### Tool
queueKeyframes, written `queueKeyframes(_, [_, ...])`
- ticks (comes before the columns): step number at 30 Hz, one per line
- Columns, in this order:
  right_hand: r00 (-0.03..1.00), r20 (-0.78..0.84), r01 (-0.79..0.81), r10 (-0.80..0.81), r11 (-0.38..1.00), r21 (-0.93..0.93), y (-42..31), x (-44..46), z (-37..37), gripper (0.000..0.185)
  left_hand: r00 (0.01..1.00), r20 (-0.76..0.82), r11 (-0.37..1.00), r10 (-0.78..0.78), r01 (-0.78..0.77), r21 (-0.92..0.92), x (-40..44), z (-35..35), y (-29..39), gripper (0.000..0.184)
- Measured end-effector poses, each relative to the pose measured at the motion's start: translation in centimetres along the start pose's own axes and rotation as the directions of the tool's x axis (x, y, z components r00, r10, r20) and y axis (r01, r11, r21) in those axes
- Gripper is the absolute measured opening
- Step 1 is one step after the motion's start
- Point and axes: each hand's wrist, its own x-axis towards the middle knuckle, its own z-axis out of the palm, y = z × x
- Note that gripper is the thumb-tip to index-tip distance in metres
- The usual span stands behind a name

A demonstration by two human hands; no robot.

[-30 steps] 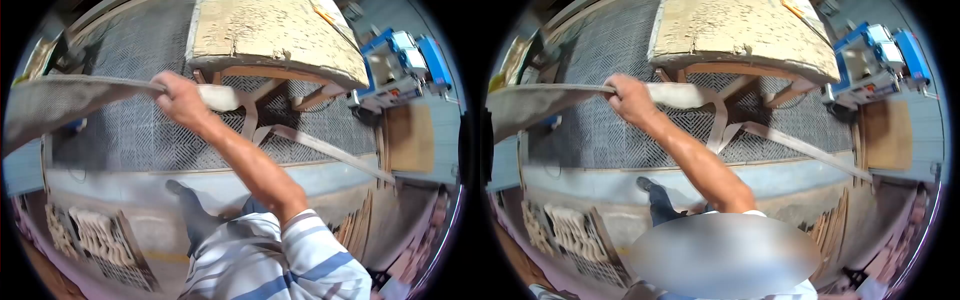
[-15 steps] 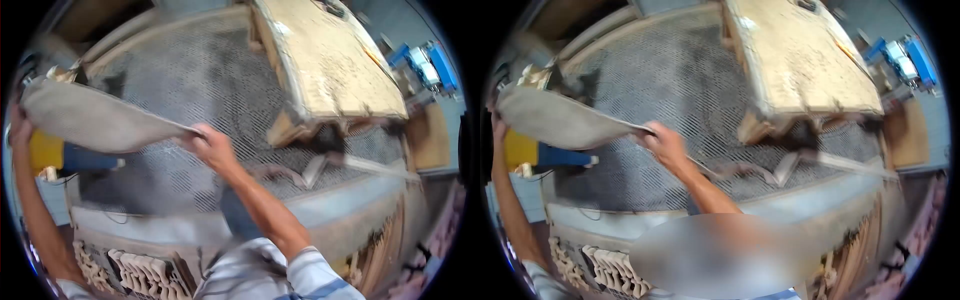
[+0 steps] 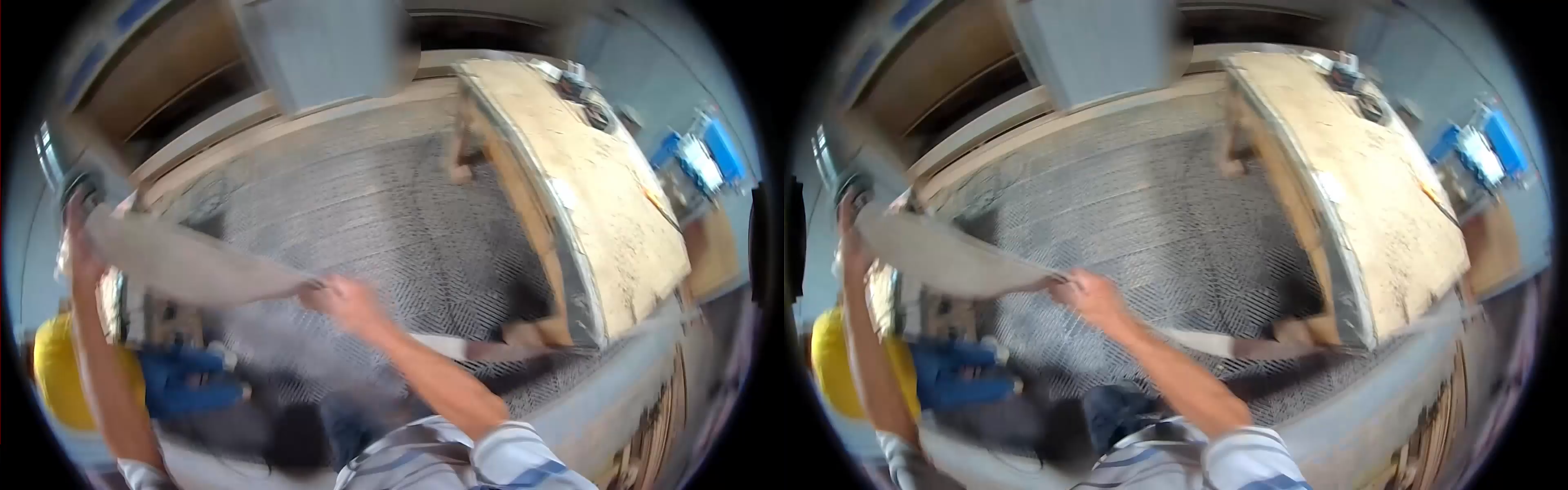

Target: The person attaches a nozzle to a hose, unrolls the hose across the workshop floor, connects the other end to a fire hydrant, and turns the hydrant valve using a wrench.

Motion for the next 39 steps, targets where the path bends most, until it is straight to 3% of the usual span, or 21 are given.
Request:
queueKeyframes(1, [0.952,-0.136,0.208,-0.274,0.906,-0.369,5.7,4.6,4.3,0.035,0.995,-0.002,0.989,-0.100,0.099,-0.113,0.4,2.9,-3.5,0.052])
queueKeyframes(2, [0.894,-0.067,0.375,-0.442,0.823,-0.426,5.7,7.9,5.7,0.036,0.933,0.108,0.828,-0.344,0.356,-0.434,1.5,6.6,-6.3,0.051])
queueKeyframes(3, [0.969,-0.128,0.201,-0.211,0.976,-0.083,2.5,9.6,5.3,0.034,0.752,0.299,0.381,-0.588,0.583,-0.718,3.3,10.7,-8.4,0.051])
queueKeyframes(5, [0.917,-0.125,0.305,-0.378,0.869,-0.389,4.6,17.1,8.2,0.031,0.630,0.435,0.117,-0.643,0.642,-0.757,6.2,17.8,-11.6,0.050])
queueKeyframes(7, [0.969,-0.165,0.118,-0.185,0.929,-0.350,2.8,21.7,9.7,0.030,0.605,0.504,0.063,-0.617,0.676,-0.734,8.5,23.6,-15.2,0.049])
queueKeyframes(15, [0.938,-0.246,0.077,-0.244,0.839,-0.538,4.6,37.7,13.2,0.027,0.540,0.705,-0.137,-0.459,0.742,-0.657,16.9,40.9,-25.4,0.046])
queueKeyframes(16, [0.964,-0.225,0.015,-0.144,0.870,-0.492,4.9,39.1,12.6,0.024,0.530,0.722,-0.166,-0.445,0.743,-0.648,17.7,42.8,-26.9,0.046])
queueKeyframes(19, [0.910,-0.356,0.066,-0.212,0.923,-0.379,11.1,41.7,12.1,0.026,0.492,0.783,-0.264,-0.381,0.754,-0.602,20.3,49.3,-32.8,0.045])
queueKeyframes(21, [0.951,-0.220,-0.292,0.217,0.863,-0.411,11.8,43.1,9.9,0.021,0.458,0.806,-0.394,-0.375,0.708,-0.586,19.4,52.4,-38.9,0.044])
queueKeyframes(22, [0.949,-0.169,-0.245,0.266,0.960,0.139,15.4,43.4,9.6,0.022,0.424,0.805,-0.451,-0.415,0.673,-0.587,18.3,52.6,-41.0,0.044])
queueKeyframes(24, [0.869,-0.040,-0.430,0.494,0.712,-0.555,11.9,46.6,7.1,0.033,0.362,0.799,-0.558,-0.480,0.576,-0.597,15.7,54.6,-43.1,0.043])
queueKeyframes(25, [0.925,-0.156,-0.369,0.345,0.726,-0.581,15.5,46.6,7.1,0.028,0.356,0.805,-0.551,-0.474,0.594,-0.587,15.4,56.8,-42.4,0.036])
queueKeyframes(27, [0.864,-0.317,-0.498,0.392,0.566,-0.657,20.4,47.0,6.4,0.024,0.261,0.831,-0.627,-0.490,0.557,-0.545,15.2,61.7,-41.2,0.029])
queueKeyframes(28, [0.887,-0.305,-0.456,0.347,0.542,-0.706,22.6,47.1,5.9,0.021,0.374,0.861,-0.661,-0.346,0.554,-0.506,13.4,65.9,-42.8,0.033])
queueKeyframes(29, [0.900,-0.306,-0.429,0.310,0.513,-0.744,24.2,47.1,7.0,0.019,0.243,0.909,-0.730,-0.338,0.542,-0.416,14.5,65.5,-41.5,0.029])
queueKeyframes(31, [0.898,-0.358,-0.435,0.255,0.638,-0.636,23.4,50.2,7.8,0.022,0.143,0.919,-0.688,-0.367,0.623,-0.372,12.7,71.3,-43.0,0.032])
queueKeyframes(32, [0.898,-0.353,-0.437,0.264,0.631,-0.640,23.9,52.1,8.5,0.022,0.162,0.899,-0.697,-0.408,0.581,-0.421,12.7,72.8,-42.9,0.036])
queueKeyframes(34, [0.790,-0.537,-0.612,0.296,0.430,-0.663,24.6,54.1,10.6,0.036,0.090,0.932,-0.747,-0.352,0.573,-0.337,10.5,75.3,-44.1,0.041])
queueKeyframes(37, [0.770,-0.508,-0.637,0.387,0.419,-0.647,26.3,57.1,10.8,0.052,0.076,0.914,-0.759,-0.399,0.533,-0.375,10.2,78.2,-44.9,0.040])
queueKeyframes(38, [0.802,-0.539,-0.589,0.258,0.496,-0.638,27.4,57.5,11.2,0.048,0.054,0.912,-0.766,-0.406,0.524,-0.372,10.2,78.7,-45.0,0.040])
queueKeyframes(39, [0.786,-0.568,-0.611,0.244,0.445,-0.654,27.5,58.3,11.7,0.046,-0.067,0.948,-0.803,-0.312,0.552,-0.225,9.7,79.2,-45.6,0.043])
